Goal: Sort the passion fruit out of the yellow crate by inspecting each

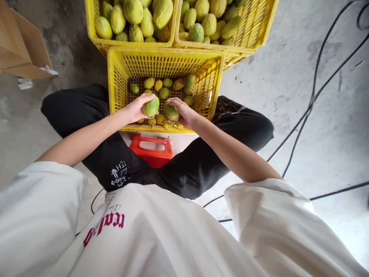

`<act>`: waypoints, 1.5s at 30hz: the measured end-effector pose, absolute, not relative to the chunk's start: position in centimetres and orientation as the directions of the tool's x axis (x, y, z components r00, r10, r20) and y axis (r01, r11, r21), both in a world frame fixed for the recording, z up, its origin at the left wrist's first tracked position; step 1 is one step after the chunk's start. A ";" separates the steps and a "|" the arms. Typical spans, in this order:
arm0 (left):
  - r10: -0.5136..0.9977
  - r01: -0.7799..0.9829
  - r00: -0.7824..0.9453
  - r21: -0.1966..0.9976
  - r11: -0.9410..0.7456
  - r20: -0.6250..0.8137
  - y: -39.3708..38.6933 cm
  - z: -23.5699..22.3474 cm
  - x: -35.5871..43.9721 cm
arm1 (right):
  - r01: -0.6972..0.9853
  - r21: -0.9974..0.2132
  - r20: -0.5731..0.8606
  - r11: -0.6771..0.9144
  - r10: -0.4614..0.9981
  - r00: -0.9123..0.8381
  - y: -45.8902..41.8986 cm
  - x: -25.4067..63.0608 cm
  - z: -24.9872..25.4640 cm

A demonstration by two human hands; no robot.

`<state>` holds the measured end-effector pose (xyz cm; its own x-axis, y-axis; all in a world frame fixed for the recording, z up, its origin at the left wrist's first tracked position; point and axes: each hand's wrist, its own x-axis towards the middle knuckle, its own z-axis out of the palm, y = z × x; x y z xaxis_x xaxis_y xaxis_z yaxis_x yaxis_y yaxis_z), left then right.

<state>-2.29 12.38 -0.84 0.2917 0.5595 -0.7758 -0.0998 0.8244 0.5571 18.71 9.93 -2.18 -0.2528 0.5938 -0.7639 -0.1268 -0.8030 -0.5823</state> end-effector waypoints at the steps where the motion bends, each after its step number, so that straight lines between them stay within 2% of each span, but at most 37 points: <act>1: 0.558 -0.078 0.296 0.562 0.823 -0.776 12.3 -0.8 -2.3 | -0.125 -0.585 -0.763 -0.801 0.596 -0.249 9.9 18.7 -2.1; 10: 0.596 -0.046 0.261 0.608 0.793 -0.759 12.3 -0.7 -2.3 | -0.090 -0.643 -0.731 -0.761 0.644 -0.227 9.8 18.7 -2.7; 19: 0.571 0.008 0.274 0.595 0.803 -0.774 12.1 -0.7 -2.1 | -0.012 -0.692 -0.712 -0.722 0.684 -0.157 9.8 18.9 -3.6; 27: 0.531 -0.065 0.278 0.535 0.842 -0.801 12.4 -0.9 -2.0 | 0.076 -0.698 -0.716 -0.712 0.689 -0.115 9.4 18.7 -3.8; 29: 0.556 -0.058 0.273 0.563 0.824 -0.785 12.3 -0.8 -2.0 | 0.046 -0.693 -0.719 -0.720 0.684 -0.124 9.5 18.6 -4.1; 33: 0.596 0.014 0.279 0.624 0.781 -0.753 12.2 -0.7 -2.0 | -0.053 -0.656 -0.721 -0.753 0.646 -0.249 9.6 18.6 -4.2; 38: 0.603 0.079 0.276 0.643 0.762 -0.748 12.2 -0.7 -2.1 | -0.134 -0.708 -0.630 -0.693 0.706 -0.324 9.4 18.7 -3.3; 42: 0.593 0.053 0.278 0.629 0.776 -0.755 12.1 -1.0 -2.3 | -0.185 -0.733 -0.596 -0.655 0.749 -0.290 9.4 18.6 -2.8; 45: 0.582 -0.001 0.270 0.604 0.797 -0.767 12.3 -1.2 -2.3 | -0.192 -0.708 -0.633 -0.680 0.731 -0.256 9.6 18.6 -2.8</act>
